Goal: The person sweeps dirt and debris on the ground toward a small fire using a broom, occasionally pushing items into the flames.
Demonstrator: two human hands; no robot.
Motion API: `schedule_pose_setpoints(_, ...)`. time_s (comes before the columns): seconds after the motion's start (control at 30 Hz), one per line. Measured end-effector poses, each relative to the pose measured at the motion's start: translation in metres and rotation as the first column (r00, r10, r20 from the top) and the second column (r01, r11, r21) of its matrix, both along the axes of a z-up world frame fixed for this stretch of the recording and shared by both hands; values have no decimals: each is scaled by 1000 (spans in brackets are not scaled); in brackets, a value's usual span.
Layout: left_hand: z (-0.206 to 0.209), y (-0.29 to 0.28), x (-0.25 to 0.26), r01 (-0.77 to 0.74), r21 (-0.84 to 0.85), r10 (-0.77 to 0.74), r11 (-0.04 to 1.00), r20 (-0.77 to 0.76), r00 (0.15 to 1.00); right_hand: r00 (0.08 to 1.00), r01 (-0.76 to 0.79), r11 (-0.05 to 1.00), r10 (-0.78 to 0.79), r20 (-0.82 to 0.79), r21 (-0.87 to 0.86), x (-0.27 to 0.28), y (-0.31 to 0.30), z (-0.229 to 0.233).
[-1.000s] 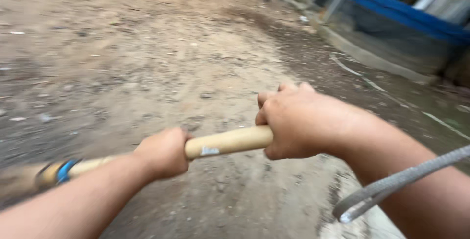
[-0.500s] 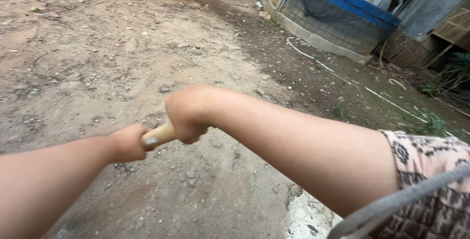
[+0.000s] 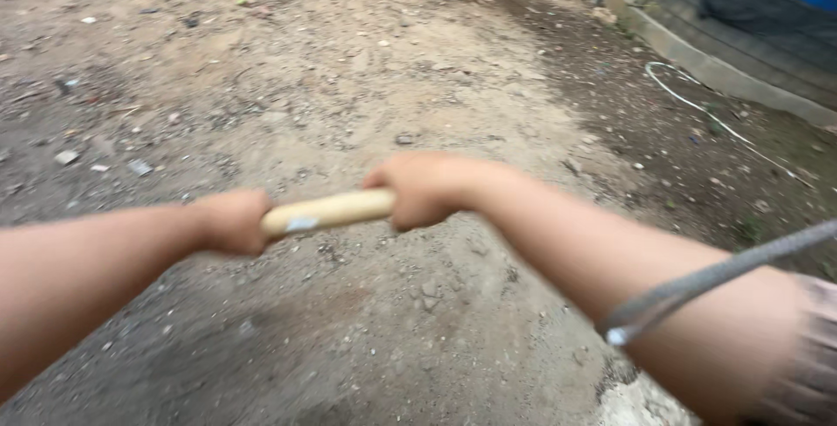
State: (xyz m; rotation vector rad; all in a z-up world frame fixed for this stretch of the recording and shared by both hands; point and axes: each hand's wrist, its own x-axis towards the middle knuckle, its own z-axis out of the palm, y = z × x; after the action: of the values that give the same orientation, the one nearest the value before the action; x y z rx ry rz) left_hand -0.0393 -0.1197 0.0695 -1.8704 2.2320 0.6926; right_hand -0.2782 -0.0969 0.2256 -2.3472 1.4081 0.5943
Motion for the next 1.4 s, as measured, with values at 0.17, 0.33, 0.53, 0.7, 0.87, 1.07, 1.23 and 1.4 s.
schedule_pose_setpoints(0.17, 67, -28, -65, 19, -71, -32, 997, -199, 979, 953, 130, 947, -201, -226, -294, 5, 47, 89)
schedule_pose_setpoints(0.33, 41, -44, -63, -32, -150, -29, 988, -386, 922, 898, -55, 934, -108, -426, -353, 63, 52, 77)
schedule_pose_setpoints(0.53, -51, -24, 61, -178, -136, 131, 975, -301, 945, 907, -330, 909, 230, -354, -255, 138, 15, 32)
schedule_pose_setpoints(0.7, -64, 18, 156, -322, 8, 317, 947, -214, 924, 918, -360, 913, 310, -248, -192, 207, 22, 7)
schedule_pose_setpoints(0.87, -35, 10, 171, -370, 43, 372, 928, -108, 922, 955, -287, 953, 277, -108, -97, 205, -3, 16)
schedule_pose_setpoints(1.07, 6, 0, 137, -321, -13, 321, 947, -36, 947, 990, -111, 994, 110, 93, 1, 149, -34, 13)
schedule_pose_setpoints(1.23, 75, -6, 80, -331, -56, 327, 942, -67, 943, 999, -32, 993, 36, 32, -112, 98, -38, 50)
schedule_pose_setpoints(1.4, 118, -30, 30, -246, -208, 212, 947, -172, 962, 980, 67, 926, -130, -147, -371, 91, -2, 114)
